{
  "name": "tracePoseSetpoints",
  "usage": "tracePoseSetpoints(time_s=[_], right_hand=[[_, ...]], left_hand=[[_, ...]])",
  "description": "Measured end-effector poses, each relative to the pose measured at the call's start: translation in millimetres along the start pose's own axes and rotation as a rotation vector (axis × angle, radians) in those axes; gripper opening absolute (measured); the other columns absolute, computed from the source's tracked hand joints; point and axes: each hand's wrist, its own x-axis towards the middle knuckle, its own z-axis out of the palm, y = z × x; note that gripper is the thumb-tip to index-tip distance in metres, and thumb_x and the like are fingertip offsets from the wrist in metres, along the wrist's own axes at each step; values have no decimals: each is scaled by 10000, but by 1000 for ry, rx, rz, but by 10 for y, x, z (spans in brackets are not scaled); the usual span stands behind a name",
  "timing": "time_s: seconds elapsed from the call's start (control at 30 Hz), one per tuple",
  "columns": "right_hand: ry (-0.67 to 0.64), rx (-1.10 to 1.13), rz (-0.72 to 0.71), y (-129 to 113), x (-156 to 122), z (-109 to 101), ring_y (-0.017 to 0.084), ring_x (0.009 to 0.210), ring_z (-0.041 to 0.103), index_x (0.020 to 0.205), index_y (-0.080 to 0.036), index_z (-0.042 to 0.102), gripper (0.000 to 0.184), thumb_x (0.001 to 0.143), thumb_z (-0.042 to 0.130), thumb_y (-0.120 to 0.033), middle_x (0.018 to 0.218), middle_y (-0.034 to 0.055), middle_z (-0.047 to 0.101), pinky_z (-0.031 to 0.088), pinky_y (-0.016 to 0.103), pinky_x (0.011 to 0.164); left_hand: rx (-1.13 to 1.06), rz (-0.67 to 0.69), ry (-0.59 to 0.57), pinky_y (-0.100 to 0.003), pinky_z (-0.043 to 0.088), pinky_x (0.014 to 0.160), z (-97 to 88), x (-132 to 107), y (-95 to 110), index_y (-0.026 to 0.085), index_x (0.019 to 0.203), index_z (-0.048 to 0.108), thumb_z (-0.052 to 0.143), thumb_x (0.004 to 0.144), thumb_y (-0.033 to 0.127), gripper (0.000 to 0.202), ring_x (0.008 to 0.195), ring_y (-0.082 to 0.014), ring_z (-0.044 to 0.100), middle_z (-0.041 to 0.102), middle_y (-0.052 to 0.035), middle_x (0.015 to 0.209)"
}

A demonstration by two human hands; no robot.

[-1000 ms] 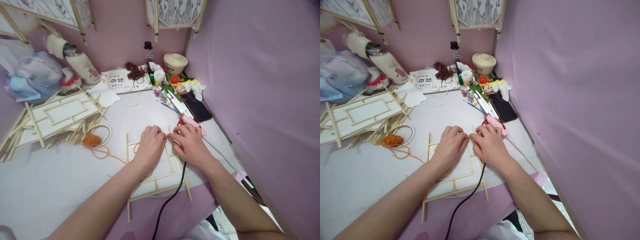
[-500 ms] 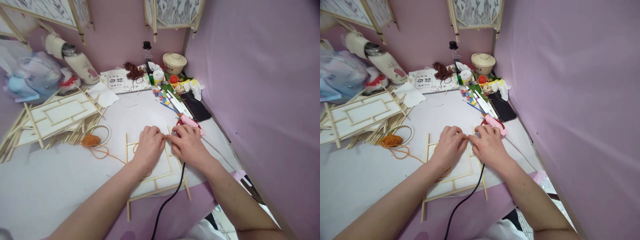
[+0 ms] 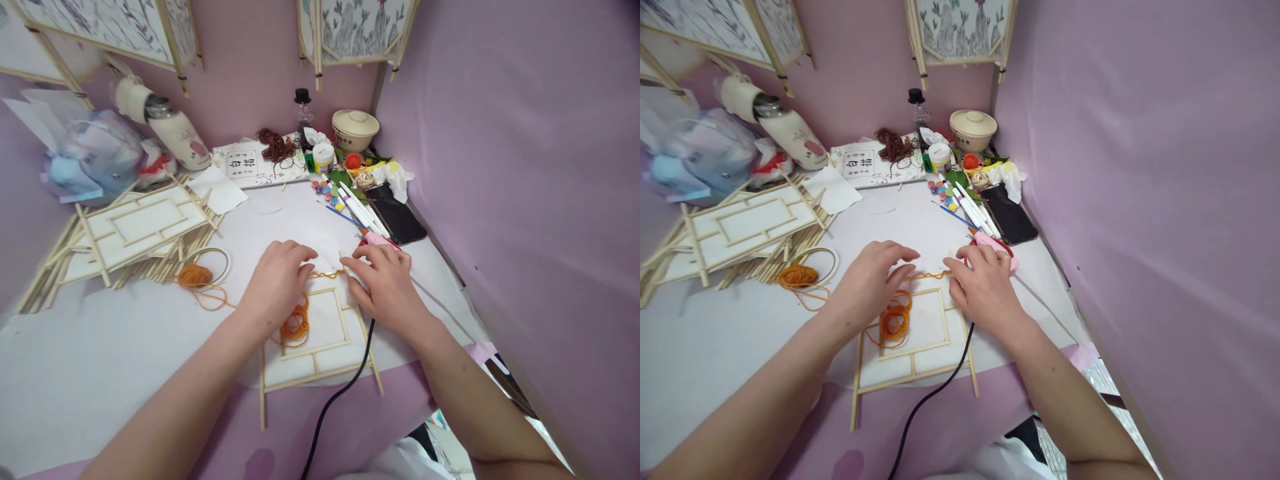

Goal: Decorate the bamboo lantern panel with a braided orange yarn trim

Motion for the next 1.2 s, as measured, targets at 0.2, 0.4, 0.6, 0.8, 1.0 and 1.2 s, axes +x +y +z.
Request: tracePoseSetpoints(time_s=[0.2,0.4,0.6,0.8,1.0,1.2], right_hand=[[-31,50,16,-43,56,-124,230,1045,513,958,-239,704,127,915,586,-222,1025,35,678,260,402,857],[-166,-31,-79,-258,45,-66,223,958,508,866,-223,701,135,925,585,-258,945,32,667,247,389,795],[-182,-27,-114,-405,-44,69,203,939,511,872,-207,672,166,956,534,-249,940,36,650,255,373,799],[-162,-57,-140,-423,-74,111,203,938,512,903,-208,661,165,963,514,-251,953,38,638,263,369,795],[-187,-49,-153,-424,-93,114,205,939,519,935,-204,651,123,950,539,-254,981,42,631,271,361,799],[-206,-63,-145,-443,-103,95,208,927,527,959,-200,642,105,943,546,-241,988,56,639,270,365,807]], left_hand=[[39,-26,-51,-409,447,910,-46,-76,-139,175,976,712,568,873,188,178,994,-261,545,649,-83,1007],[152,-107,-53,-437,440,898,-62,-77,-354,176,938,729,557,860,213,193,974,-289,541,650,-103,999],[87,-93,-133,-415,442,900,-146,-127,-502,194,919,734,585,841,271,186,981,-278,551,648,-93,1004],[52,-83,-190,-389,448,857,-89,-139,-440,191,803,722,541,808,185,181,919,-254,564,663,-74,927],[-5,-48,-95,-382,449,834,-29,-197,-462,172,765,624,448,846,159,195,871,-229,552,633,-74,855],[-180,-78,-54,-374,459,800,-5,-308,-320,191,811,522,409,869,154,132,865,-214,538,595,-54,853]])
